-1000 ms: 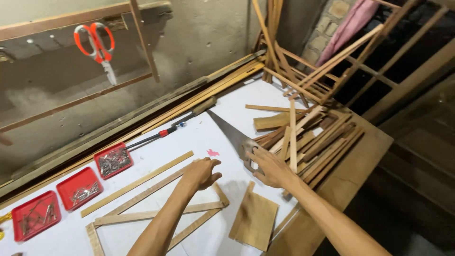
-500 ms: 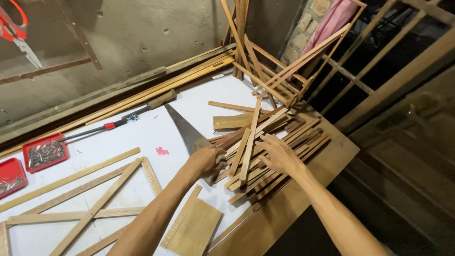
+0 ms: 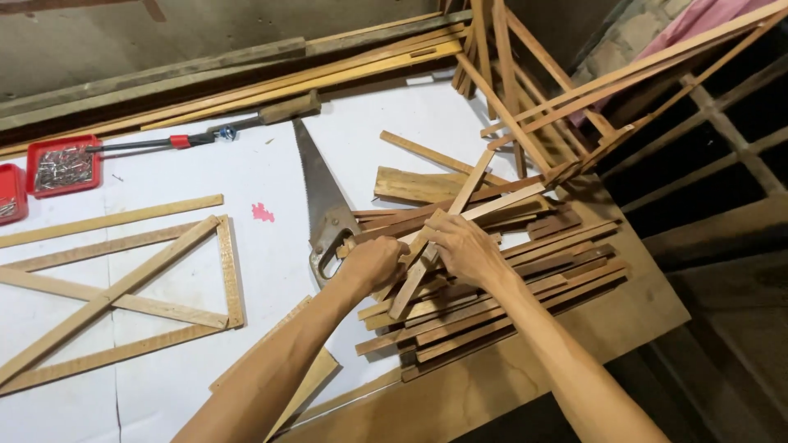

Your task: The person assembles a rectangular wooden frame with diagonal cross-bracing on a white workbench. They position the pieces, hammer nails to secure joints, mark alignment with a marker, and add a horizontal brace across the center. Tools and fasteners are used throughout the process.

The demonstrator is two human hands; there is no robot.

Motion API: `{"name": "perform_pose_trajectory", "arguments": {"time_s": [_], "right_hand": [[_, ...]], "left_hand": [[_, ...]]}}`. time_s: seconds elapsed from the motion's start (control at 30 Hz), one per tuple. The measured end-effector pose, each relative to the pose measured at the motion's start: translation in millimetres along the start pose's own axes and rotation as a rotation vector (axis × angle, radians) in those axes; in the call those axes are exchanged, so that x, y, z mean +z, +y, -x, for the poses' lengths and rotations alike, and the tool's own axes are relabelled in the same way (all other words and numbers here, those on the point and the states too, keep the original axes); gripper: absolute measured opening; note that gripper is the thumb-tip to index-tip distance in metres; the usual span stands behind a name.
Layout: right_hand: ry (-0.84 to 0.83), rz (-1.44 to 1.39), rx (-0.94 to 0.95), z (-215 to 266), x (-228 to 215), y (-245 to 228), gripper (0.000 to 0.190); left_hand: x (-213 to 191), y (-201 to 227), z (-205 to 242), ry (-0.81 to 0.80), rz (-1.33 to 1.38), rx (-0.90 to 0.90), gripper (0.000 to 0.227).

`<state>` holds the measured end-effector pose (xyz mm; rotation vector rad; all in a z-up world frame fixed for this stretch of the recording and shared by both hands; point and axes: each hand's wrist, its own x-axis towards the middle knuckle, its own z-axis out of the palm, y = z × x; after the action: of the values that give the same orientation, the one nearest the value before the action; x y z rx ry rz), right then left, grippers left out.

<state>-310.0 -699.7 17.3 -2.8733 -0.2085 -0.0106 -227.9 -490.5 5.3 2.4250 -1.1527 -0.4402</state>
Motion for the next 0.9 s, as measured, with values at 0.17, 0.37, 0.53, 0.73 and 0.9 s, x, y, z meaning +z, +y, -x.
{"name": "perform_pose_trajectory", "arguments": {"time_s": [0.17, 0.37, 0.53, 0.73, 0.9], "right_hand": [[-0.028, -0.051, -0.007, -2, 16, 0, 0.037], [-0.029, -0.052, -0.043, 9, 36, 19, 0.037], [-0.028, -0.054, -0.028, 17, 25, 22, 0.036], [0.055, -0.027, -0.086, 12, 17, 24, 0.049], [0.167, -0.048, -0.171, 8, -1, 18, 0.056]], "left_hand": [[-7, 18, 7, -0.092, -0.115, -0.083, 0.027], [4, 18, 1, -0.070, -0.292, -0.049, 0.055], [35, 3, -15, -0.076, -0.281, -0.087, 0.031], [22, 7, -17, -0.048, 0.293, -0.236, 0.030], [15, 6, -13, 0.050, 0.513, -0.255, 0.030]]}}
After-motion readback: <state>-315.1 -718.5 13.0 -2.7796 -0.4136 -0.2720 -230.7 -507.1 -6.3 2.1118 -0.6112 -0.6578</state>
